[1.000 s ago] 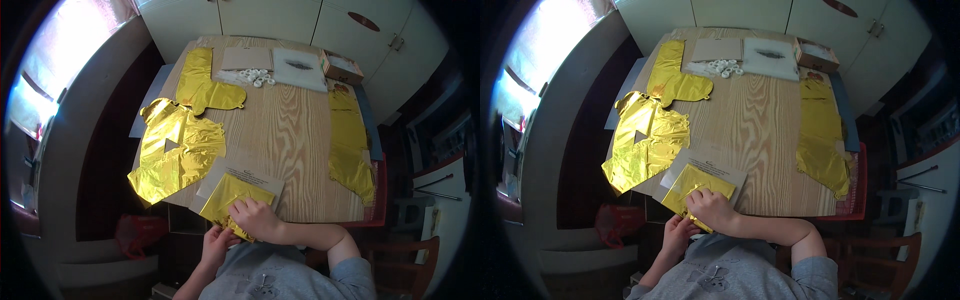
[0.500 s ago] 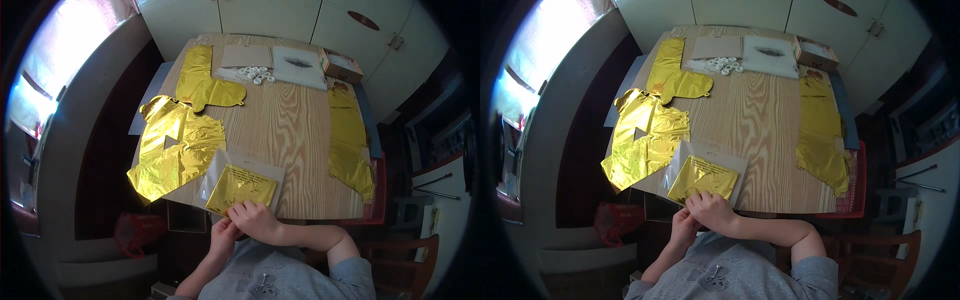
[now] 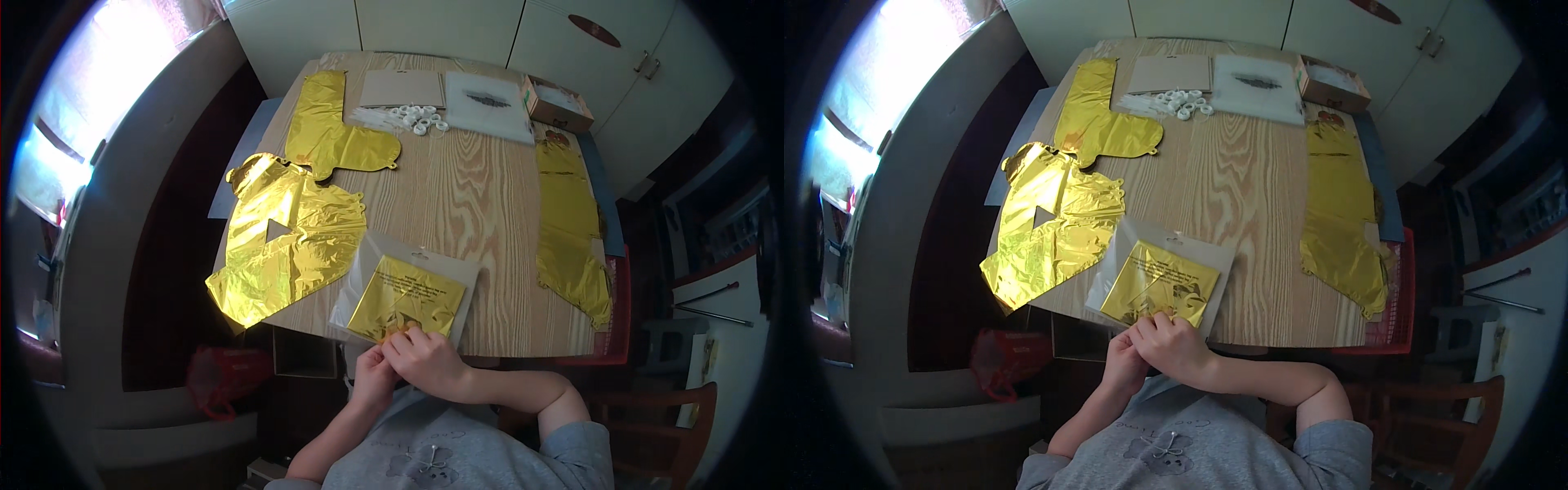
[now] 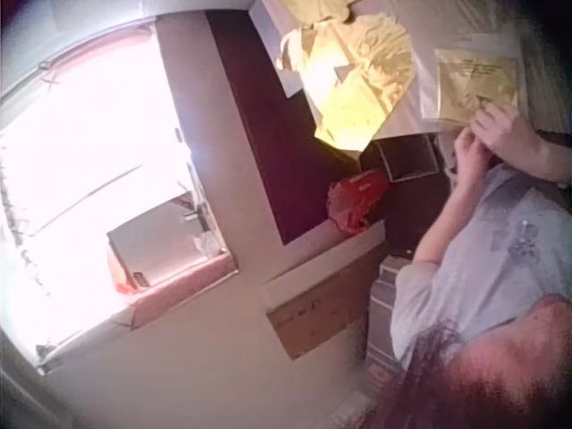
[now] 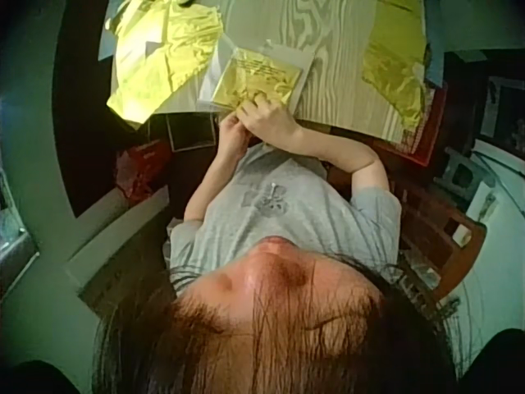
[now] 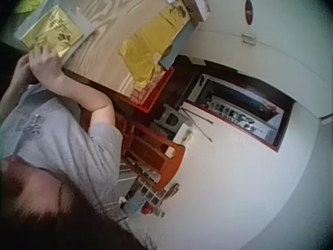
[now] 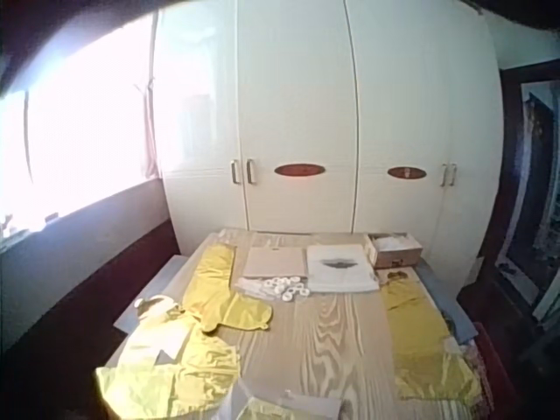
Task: Folding gold foil sheets around cardboard inserts and placing them into plastic sleeves.
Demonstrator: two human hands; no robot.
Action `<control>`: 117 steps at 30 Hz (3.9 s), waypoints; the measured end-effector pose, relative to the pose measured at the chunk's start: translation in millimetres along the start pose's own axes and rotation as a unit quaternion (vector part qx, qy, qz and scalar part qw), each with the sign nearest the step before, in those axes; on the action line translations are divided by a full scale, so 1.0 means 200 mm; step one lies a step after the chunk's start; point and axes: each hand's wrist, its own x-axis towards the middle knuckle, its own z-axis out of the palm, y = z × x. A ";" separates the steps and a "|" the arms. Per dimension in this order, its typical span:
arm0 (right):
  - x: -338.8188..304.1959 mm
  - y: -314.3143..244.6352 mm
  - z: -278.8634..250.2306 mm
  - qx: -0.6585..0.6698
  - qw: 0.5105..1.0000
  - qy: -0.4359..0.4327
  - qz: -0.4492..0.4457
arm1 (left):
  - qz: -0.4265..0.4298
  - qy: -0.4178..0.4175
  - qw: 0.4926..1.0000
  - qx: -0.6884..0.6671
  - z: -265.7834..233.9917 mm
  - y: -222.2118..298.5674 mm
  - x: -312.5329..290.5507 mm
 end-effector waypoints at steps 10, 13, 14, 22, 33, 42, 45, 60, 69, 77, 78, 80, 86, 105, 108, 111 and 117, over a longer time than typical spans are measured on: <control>-0.07 0.08 -0.03 0.028 0.998 -0.002 0.054 | -0.036 -0.005 0.986 0.161 -0.12 0.03 -0.05; -0.06 0.07 0.00 0.028 0.998 0.028 0.044 | -0.014 0.027 0.987 0.160 -0.22 -0.08 -0.04; -0.06 0.07 0.02 0.021 0.998 0.034 0.044 | -0.009 0.040 0.989 0.143 -0.23 -0.10 -0.04; -0.05 0.08 0.07 0.040 0.996 0.046 0.062 | 0.014 -0.016 0.995 0.101 -0.18 -0.12 0.03; -0.02 0.11 0.09 0.028 0.994 0.025 0.101 | 0.007 0.027 0.985 0.168 -0.10 -0.08 0.09; -0.01 0.07 0.11 0.008 0.995 0.012 0.096 | 0.025 0.029 0.987 0.159 -0.09 -0.08 0.09; 0.01 0.13 0.12 0.005 0.993 0.011 0.117 | 0.024 0.030 0.987 0.156 -0.10 -0.10 0.10; 0.02 0.08 0.11 0.031 0.993 -0.014 0.112 | 0.038 0.019 0.987 0.154 -0.11 -0.11 0.10; -0.01 0.11 0.10 0.022 0.995 0.010 0.098 | 0.010 0.025 0.990 0.141 -0.09 -0.08 0.08; -0.12 0.21 0.07 0.081 0.990 0.030 0.116 | -0.015 -0.041 0.975 0.217 -0.11 0.03 -0.01; -0.12 0.23 0.06 0.078 0.990 0.031 0.115 | -0.011 -0.046 0.979 0.200 -0.11 0.06 -0.02; -0.13 0.24 0.06 0.066 0.994 0.013 0.088 | -0.035 -0.066 0.990 0.124 -0.11 0.13 -0.03; -0.12 0.28 0.07 0.043 0.996 0.020 0.070 | -0.134 -0.133 0.975 -0.114 -0.09 0.21 0.05; -0.14 0.36 0.13 0.131 0.985 -0.109 0.040 | -0.051 -0.137 0.984 0.102 -0.03 0.24 0.05; -0.13 0.40 0.10 0.155 0.978 -0.126 0.052 | 0.358 -0.052 0.736 0.572 0.02 0.36 0.05; -0.05 0.45 0.10 0.113 0.983 -0.088 0.111 | 0.469 -0.027 0.575 0.670 0.10 0.46 0.26; 0.01 0.47 0.27 0.050 0.983 -0.082 0.158 | 0.395 -0.102 0.459 0.789 0.13 0.45 0.61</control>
